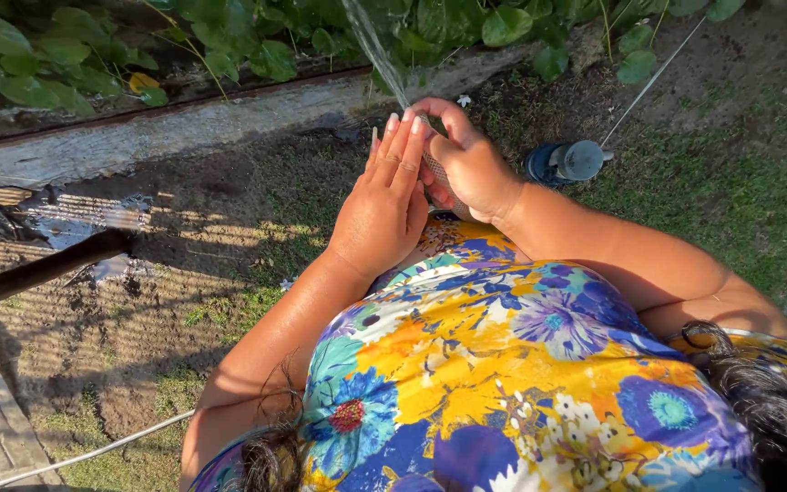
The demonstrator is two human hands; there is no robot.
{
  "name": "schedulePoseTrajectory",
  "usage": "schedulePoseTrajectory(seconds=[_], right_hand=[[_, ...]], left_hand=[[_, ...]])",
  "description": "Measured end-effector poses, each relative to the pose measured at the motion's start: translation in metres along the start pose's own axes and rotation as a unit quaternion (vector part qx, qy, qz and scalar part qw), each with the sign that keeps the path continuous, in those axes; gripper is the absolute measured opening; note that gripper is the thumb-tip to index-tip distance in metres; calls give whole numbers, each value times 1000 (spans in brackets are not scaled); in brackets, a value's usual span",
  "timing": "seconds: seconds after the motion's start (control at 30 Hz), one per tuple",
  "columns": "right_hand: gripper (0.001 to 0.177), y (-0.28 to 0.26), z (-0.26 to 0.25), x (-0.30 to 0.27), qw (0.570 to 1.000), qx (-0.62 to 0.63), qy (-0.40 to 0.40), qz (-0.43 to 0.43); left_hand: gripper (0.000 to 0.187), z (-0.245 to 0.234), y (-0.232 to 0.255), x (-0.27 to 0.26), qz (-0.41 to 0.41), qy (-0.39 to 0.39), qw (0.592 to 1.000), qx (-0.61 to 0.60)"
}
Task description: The recorder is seen watering plants using a hose.
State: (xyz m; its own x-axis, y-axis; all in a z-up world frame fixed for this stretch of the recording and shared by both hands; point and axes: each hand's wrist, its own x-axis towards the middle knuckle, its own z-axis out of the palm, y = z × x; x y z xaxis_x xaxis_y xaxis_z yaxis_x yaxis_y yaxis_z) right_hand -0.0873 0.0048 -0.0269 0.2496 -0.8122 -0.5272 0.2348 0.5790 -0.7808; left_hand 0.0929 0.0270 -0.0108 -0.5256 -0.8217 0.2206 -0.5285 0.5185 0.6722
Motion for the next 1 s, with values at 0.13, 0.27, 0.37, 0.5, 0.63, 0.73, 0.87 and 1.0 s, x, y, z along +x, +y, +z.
schedulePoseTrajectory(seconds=[0.13, 0.27, 0.37, 0.5, 0.63, 0.73, 0.87, 1.0], right_hand=[[35, 1, 18, 3, 1000, -10, -9, -5], [29, -2, 28, 2, 999, -2, -22, -41], [30, 0, 30, 5, 999, -7, -13, -49], [32, -4, 33, 1, 999, -27, 11, -39], [32, -4, 26, -1, 999, -7, -1, -52], [32, -4, 21, -4, 998, 6, 8, -58], [31, -7, 15, -9, 997, 35, 20, -66], [30, -3, 6, -8, 994, 57, 28, -88]], left_hand=[[76, -9, -7, -11, -10, 2, 1000, -3], [75, -13, -12, -17, -1, 21, 1000, 3], [76, -16, -15, -16, -2, 30, 1000, -3], [77, -14, -18, -13, -13, 16, 1000, -7], [76, -12, -17, -7, -10, 6, 1000, -15], [76, -8, -17, -2, 4, -2, 1000, -12], [75, -3, -16, 6, 19, -7, 1000, -13], [74, 2, -14, 12, 18, -19, 1000, -14]])
